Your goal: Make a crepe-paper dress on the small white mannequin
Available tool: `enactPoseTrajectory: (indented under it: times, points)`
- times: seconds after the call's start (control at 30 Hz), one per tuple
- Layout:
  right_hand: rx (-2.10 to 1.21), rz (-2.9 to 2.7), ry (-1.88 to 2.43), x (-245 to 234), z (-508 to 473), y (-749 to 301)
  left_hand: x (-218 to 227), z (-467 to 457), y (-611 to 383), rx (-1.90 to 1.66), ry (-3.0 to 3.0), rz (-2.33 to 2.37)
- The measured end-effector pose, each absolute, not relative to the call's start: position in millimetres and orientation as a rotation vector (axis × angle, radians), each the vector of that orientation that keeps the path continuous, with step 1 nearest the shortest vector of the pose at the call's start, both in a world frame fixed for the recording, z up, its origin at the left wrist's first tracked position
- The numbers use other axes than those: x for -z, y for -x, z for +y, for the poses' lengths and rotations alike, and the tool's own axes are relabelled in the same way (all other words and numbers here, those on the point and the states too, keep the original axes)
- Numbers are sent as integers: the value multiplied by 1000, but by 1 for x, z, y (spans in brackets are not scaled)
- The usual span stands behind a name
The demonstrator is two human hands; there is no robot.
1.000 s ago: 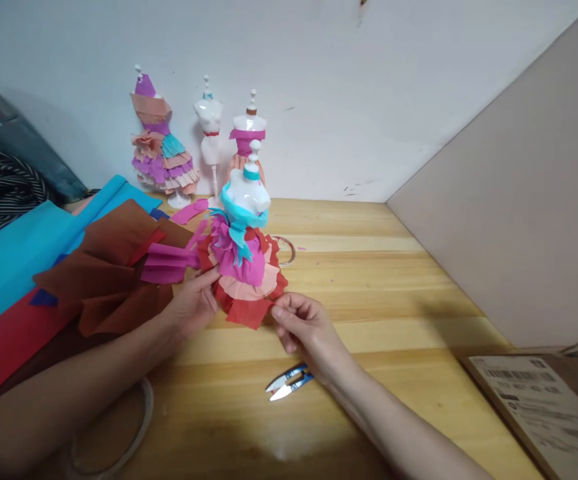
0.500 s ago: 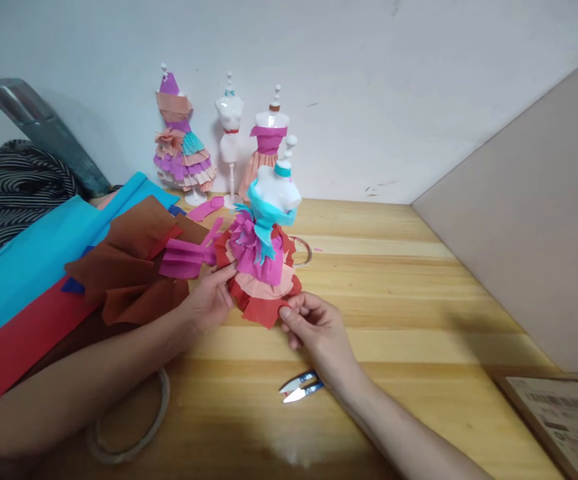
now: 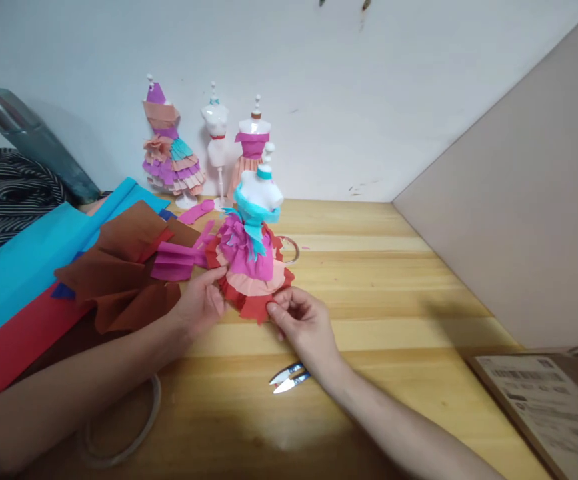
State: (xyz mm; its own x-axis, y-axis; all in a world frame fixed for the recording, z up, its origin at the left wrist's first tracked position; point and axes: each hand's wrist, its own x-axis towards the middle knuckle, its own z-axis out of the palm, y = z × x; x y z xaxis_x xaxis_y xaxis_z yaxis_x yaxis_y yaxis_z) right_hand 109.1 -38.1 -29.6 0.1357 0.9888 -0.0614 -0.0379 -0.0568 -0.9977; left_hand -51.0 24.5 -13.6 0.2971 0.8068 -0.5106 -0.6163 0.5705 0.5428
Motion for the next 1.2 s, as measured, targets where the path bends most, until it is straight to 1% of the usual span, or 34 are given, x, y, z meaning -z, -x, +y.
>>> enactPoseTrajectory:
  times: [0.23,0.4,0.63,0.8,0.93,1.2]
  points:
    - [-1143,-1109,1314,21,-38,-113,9,12,58,-883,-368,795]
    - [-1037,-1179,1363,14,-38,-119,11,-7,60,-873,-428,795]
    - [-995,-1233,1265,15,-32,-122,15,-19,46,-903,-352,866]
    - [-805,-1320,1329,17,-32,-127,14,-19,39,-1003,-304,826]
    - [-660,-1454,1377,18,-34,-128,13,-23,36,-979,-260,831]
    - [-718,-1473,1340,28,-30,-125,17,-30,21,-904,-166,836]
